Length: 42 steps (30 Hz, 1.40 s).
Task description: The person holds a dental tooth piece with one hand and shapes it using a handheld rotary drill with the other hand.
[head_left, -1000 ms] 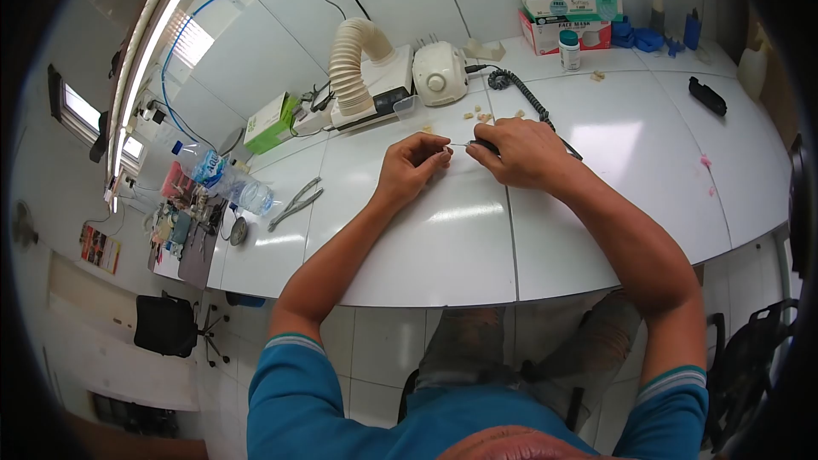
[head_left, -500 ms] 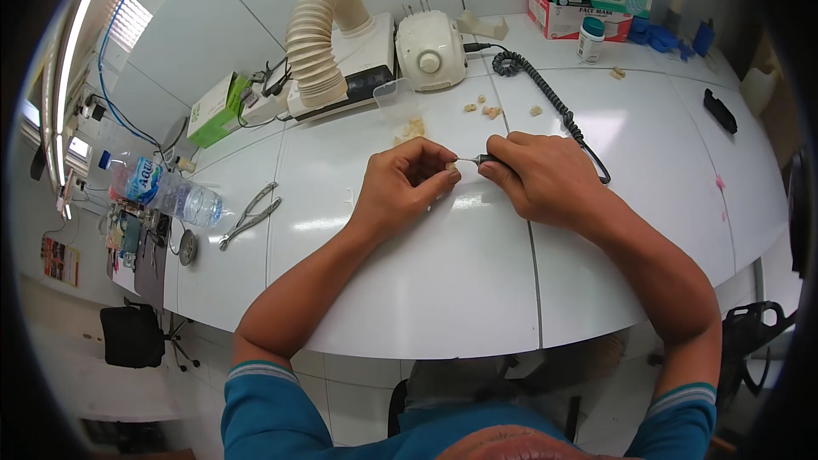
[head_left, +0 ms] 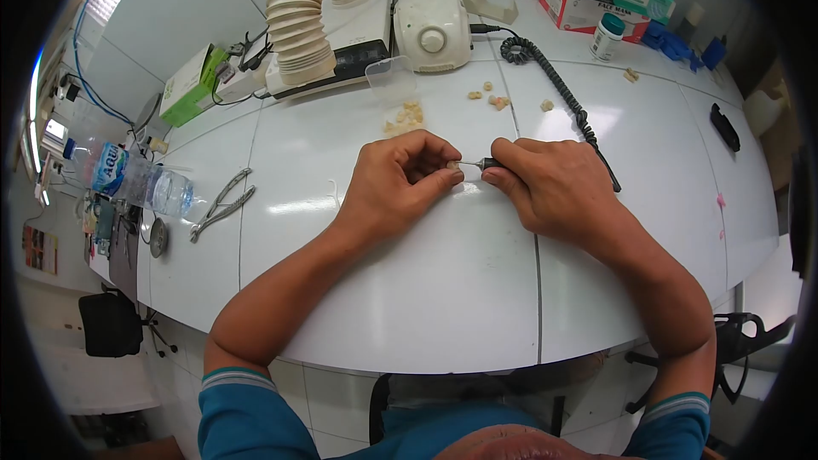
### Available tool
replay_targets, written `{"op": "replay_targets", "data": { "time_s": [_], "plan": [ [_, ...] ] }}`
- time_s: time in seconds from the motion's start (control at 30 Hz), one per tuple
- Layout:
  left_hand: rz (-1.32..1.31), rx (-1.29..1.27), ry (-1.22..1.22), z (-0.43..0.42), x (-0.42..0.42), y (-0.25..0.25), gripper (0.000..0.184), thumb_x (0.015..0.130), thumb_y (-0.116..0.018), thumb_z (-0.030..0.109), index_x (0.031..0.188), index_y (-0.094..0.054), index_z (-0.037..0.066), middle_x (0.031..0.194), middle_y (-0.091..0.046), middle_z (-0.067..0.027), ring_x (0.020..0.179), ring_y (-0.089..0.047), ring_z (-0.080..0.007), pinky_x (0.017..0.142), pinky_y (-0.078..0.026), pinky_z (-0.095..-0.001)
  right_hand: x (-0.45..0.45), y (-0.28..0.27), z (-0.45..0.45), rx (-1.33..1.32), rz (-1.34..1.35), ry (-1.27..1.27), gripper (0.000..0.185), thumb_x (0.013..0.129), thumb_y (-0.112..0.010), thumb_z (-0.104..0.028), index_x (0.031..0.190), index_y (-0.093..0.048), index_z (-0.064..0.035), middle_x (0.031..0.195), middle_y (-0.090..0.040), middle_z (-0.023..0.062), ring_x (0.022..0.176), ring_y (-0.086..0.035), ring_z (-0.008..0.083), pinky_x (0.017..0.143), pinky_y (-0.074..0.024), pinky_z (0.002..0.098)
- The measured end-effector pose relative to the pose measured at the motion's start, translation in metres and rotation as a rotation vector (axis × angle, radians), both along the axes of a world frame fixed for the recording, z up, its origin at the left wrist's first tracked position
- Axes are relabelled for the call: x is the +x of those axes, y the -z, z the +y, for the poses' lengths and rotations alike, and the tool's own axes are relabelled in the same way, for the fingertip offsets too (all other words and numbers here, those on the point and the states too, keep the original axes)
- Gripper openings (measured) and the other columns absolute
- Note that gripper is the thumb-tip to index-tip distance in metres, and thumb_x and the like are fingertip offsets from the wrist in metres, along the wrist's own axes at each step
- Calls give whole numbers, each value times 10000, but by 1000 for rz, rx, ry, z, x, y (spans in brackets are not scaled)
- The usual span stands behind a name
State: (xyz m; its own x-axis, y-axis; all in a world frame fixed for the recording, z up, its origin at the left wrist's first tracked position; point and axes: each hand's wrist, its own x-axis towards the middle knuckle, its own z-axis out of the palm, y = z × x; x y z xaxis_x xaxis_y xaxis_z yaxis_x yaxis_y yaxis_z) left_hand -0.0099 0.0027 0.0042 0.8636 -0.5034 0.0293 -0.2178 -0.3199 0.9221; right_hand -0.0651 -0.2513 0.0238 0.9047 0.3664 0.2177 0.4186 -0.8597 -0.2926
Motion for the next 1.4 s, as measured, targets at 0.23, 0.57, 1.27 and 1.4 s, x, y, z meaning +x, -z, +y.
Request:
{"op": "replay_targets", "data": {
  "time_s": [0.23, 0.57, 1.27, 1.4],
  "plan": [
    [-5, 1, 9, 1, 1, 1, 198, 1016, -843, 64, 1176, -776, -31, 1030, -818, -34, 924, -748, -66, 846, -593, -230, 1, -4, 0, -28, 35, -5, 294, 1135, -639, -400, 1097, -714, -119, 919, -797, 96, 830, -785, 344, 680, -574, 502],
    [9, -14, 15, 2, 2, 3, 205, 1016, -846, 60, 1183, -776, -35, 1045, -822, -47, 946, -759, -78, 879, -612, -239, 0, -7, 1, -27, 60, -1, 293, 1137, -635, -398, 1085, -714, -121, 900, -797, 107, 833, -788, 355, 687, -574, 508],
    [-11, -15, 14, 0, 2, 1, 181, 1012, -840, 48, 1162, -779, -34, 1027, -824, -48, 928, -764, -73, 858, -607, -230, 2, -8, 2, -53, 87, 21, 309, 1154, -606, -398, 1086, -724, -120, 896, -801, 114, 842, -794, 347, 691, -582, 500],
    [-11, -13, 13, 0, 2, 1, 182, 1012, -841, 47, 1161, -777, -35, 1031, -824, -49, 928, -764, -73, 859, -608, -229, 2, -9, 2, -51, 87, 21, 307, 1154, -606, -396, 1084, -724, -122, 896, -802, 113, 844, -794, 345, 693, -582, 501]
  ]
}}
